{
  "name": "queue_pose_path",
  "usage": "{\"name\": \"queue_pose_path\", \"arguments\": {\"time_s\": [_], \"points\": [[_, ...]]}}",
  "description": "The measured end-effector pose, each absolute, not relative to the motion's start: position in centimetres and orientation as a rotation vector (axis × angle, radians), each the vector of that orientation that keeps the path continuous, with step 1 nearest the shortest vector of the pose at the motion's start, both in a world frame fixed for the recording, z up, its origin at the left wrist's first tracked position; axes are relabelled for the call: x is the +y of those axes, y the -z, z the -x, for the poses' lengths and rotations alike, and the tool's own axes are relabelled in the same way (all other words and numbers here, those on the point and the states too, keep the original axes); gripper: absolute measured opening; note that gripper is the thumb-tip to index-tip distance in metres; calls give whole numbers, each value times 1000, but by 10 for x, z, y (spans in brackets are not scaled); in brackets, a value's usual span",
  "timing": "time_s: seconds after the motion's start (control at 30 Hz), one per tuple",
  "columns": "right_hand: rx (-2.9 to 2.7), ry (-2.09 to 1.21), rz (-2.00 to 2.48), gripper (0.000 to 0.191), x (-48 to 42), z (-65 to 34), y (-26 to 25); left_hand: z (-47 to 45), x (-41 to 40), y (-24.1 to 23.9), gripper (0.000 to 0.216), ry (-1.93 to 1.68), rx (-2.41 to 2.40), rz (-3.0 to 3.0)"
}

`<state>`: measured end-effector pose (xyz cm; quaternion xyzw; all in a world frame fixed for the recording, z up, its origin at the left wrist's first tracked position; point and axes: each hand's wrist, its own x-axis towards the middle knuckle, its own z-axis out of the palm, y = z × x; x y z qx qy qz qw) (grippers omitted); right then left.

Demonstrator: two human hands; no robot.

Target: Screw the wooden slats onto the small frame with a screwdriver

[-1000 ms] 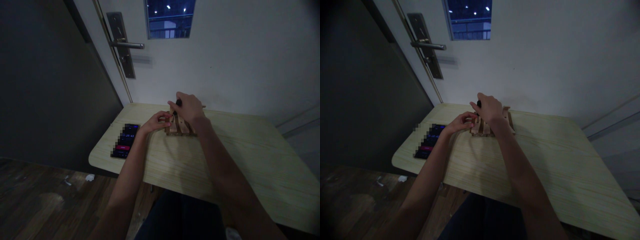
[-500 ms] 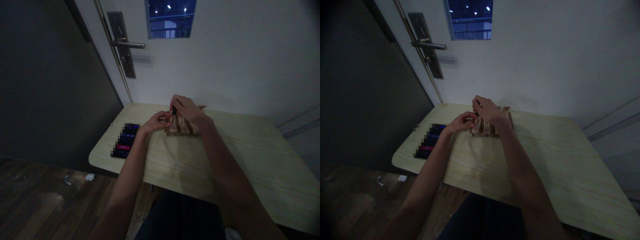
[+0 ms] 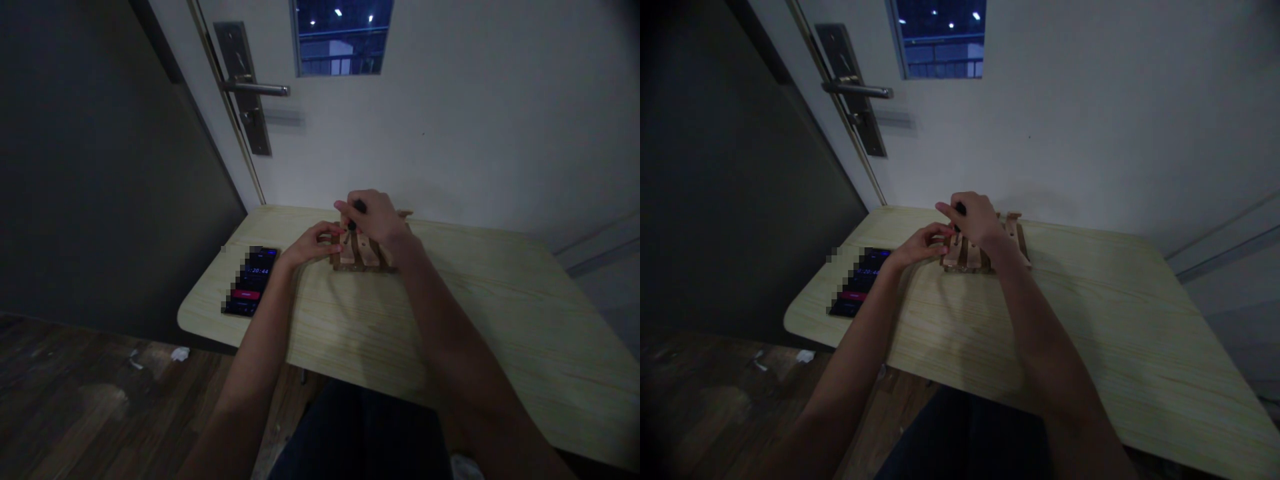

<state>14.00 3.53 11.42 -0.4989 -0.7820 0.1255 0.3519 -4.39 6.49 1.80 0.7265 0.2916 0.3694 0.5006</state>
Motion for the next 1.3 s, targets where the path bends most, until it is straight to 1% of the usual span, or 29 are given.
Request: {"name": "queue_pose_path", "arguments": {"time_s": [0.1,0.23,0.33,0.43,0.57,0.7,0.77,0.83,0.93,0.97,1.07,1.2,1.3], "points": [[-2100,-450,1200,35,34,-142,-116,43,66,-16,59,-909,705,-1738],[-2018,-750,1148,21,36,-147,-112,44,66,-16,58,-891,710,-1738],[-1994,-864,1107,18,38,-152,-110,45,66,-17,57,-888,707,-1743],[-2042,-793,1105,20,38,-156,-115,46,66,-15,55,-895,705,-1745],[-2037,-499,1168,22,33,-154,-123,45,67,-14,57,-896,713,-1744],[-1964,-279,1269,42,32,-147,-122,44,67,-15,61,-885,730,-1750],[-1941,-232,1306,46,34,-145,-119,44,66,-16,62,-882,733,-1752],[-1946,-274,1280,40,35,-145,-116,44,66,-17,61,-885,726,-1752],[-1987,-420,1152,18,35,-146,-114,44,66,-16,60,-892,719,-1745],[-2010,-465,1107,14,35,-147,-113,43,66,-16,60,-896,720,-1740],[-2090,-580,1015,18,35,-151,-114,43,66,-15,59,-906,717,-1728],[-2115,-730,1007,21,37,-159,-117,44,67,-13,59,-896,716,-1735],[-2072,-824,1033,16,36,-161,-119,46,67,-13,59,-894,718,-1750]]}}
